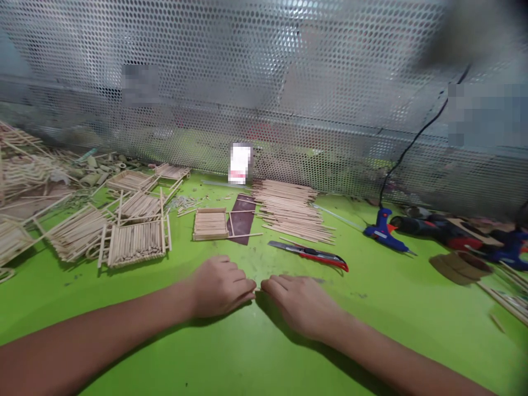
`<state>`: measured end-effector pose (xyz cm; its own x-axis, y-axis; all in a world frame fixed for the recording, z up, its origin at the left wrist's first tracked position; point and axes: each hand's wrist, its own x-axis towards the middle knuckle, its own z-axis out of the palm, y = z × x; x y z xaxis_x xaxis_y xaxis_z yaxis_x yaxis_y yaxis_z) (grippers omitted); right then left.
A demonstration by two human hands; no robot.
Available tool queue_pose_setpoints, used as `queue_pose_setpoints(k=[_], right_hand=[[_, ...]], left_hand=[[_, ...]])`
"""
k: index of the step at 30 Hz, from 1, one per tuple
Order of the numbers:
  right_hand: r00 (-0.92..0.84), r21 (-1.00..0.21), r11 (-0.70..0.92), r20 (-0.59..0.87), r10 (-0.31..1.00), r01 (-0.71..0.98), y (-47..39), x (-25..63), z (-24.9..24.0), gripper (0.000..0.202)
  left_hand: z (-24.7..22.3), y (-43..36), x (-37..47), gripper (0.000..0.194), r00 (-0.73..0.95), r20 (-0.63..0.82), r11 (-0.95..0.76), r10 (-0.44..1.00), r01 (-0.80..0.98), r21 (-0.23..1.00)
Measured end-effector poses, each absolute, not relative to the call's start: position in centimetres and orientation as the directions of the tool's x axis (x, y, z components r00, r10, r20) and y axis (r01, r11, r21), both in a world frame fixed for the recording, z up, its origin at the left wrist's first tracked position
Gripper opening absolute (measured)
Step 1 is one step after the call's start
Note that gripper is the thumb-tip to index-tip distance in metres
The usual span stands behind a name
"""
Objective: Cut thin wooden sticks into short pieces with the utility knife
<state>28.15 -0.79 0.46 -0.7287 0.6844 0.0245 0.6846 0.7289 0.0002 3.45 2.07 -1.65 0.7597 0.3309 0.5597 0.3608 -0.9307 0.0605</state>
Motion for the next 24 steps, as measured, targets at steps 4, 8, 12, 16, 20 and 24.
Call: queue_pose_setpoints(k=[4, 8, 12, 16, 20, 24], right_hand=[[-0.685, 0.042, 0.686, -0.041, 0.727, 0.726, -0.6, 28.2, 0.8, 0.009], [-0.666, 0.058, 0.672, -0.090, 0.740, 0.739, -0.7, 28.0, 1.1, 0.008], [-0.663, 0.066, 0.677, -0.153, 0.732, 0.733, -0.8, 27.9, 1.4, 0.010], [-0.680, 0.072, 0.705, -0.209, 0.702, 0.705, -0.9, 27.8, 1.8, 0.015], [-0.694, 0.082, 0.727, -0.241, 0.678, 0.681, -0.9, 27.7, 2.0, 0.024], [-0.700, 0.108, 0.738, -0.249, 0.669, 0.667, -1.1, 27.6, 2.0, 0.026]], left_hand=[[-1.4, 2.3, 2.9, 0.021, 0.770, 0.503, -0.914, 0.392, 0.390, 0.114], [-1.4, 2.3, 2.7, 0.020, 0.807, 0.497, -0.945, 0.320, 0.310, 0.106], [-1.5, 2.1, 3.0, 0.027, 0.849, 0.444, -0.958, 0.287, 0.255, 0.133], [-1.5, 1.7, 3.2, 0.030, 0.845, 0.398, -0.927, 0.358, 0.272, 0.258], [-1.6, 1.5, 3.3, 0.031, 0.828, 0.370, -0.887, 0.422, 0.293, 0.357], [-1.9, 1.5, 3.2, 0.031, 0.823, 0.388, -0.892, 0.414, 0.283, 0.353]])
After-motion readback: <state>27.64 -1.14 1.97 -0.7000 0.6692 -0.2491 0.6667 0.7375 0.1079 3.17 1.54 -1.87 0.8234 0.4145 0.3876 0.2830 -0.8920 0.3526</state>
